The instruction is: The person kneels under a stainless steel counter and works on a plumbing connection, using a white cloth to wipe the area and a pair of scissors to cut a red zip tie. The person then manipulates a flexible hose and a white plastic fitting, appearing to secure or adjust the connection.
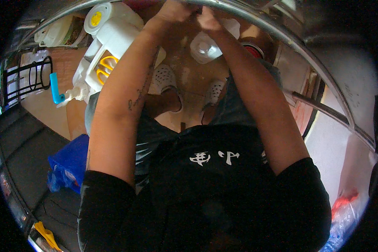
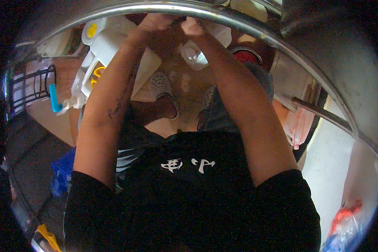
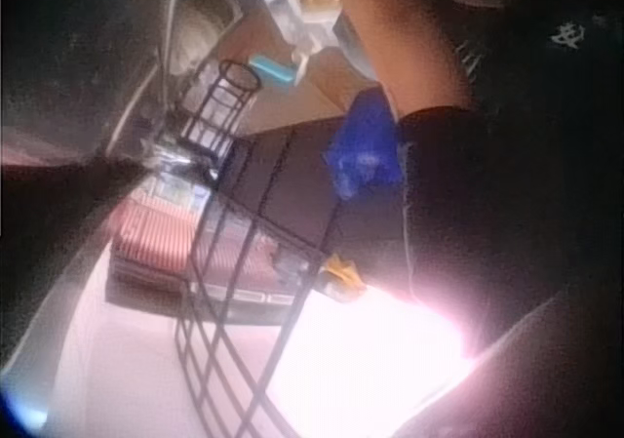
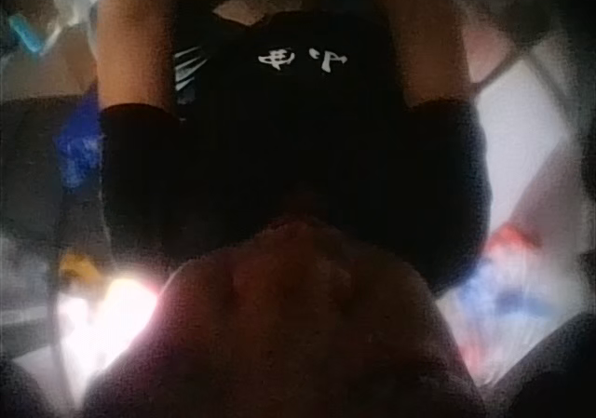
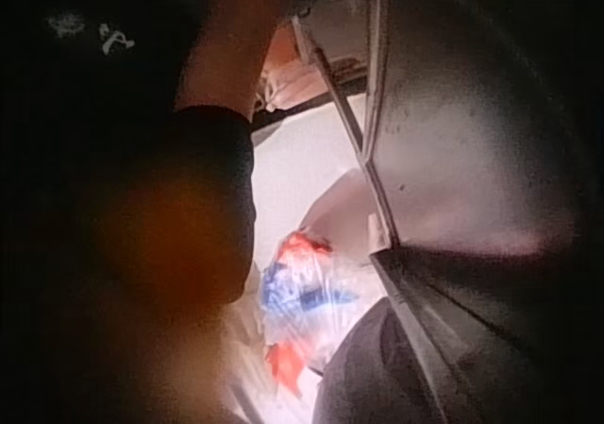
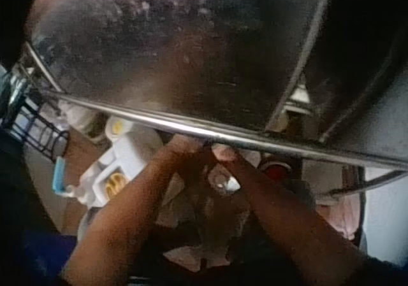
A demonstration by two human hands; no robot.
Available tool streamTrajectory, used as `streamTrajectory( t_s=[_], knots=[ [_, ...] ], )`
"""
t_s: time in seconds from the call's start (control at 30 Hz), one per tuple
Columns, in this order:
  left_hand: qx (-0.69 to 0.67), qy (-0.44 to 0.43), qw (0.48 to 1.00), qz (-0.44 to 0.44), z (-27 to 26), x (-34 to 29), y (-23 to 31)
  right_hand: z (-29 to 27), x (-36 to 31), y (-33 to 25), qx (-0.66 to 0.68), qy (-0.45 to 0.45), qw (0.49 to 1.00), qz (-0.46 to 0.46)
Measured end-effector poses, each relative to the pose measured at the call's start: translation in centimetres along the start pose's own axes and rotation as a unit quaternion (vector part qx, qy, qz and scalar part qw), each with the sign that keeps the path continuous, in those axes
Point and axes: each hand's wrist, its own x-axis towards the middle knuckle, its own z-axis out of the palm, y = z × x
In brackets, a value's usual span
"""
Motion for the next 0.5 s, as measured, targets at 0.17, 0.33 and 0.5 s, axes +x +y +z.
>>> streamTrajectory(
  t_s=[0.17,0.33,0.5],
  knots=[
    [0.043,0.019,0.999,-0.022,0.4,-0.8,0.3,0.4,0.2,-0.6,0.013,0.014,0.999,-0.028],
    [-0.384,0.495,0.648,-0.433,4.4,-3.6,4.5,-4.9,-0.6,-5.6,0.033,0.015,0.998,0.050],
    [-0.732,0.277,0.461,-0.418,7.9,-5.4,6.9,-7.6,0.1,-10.4,0.276,-0.099,0.926,0.239]
  ],
)
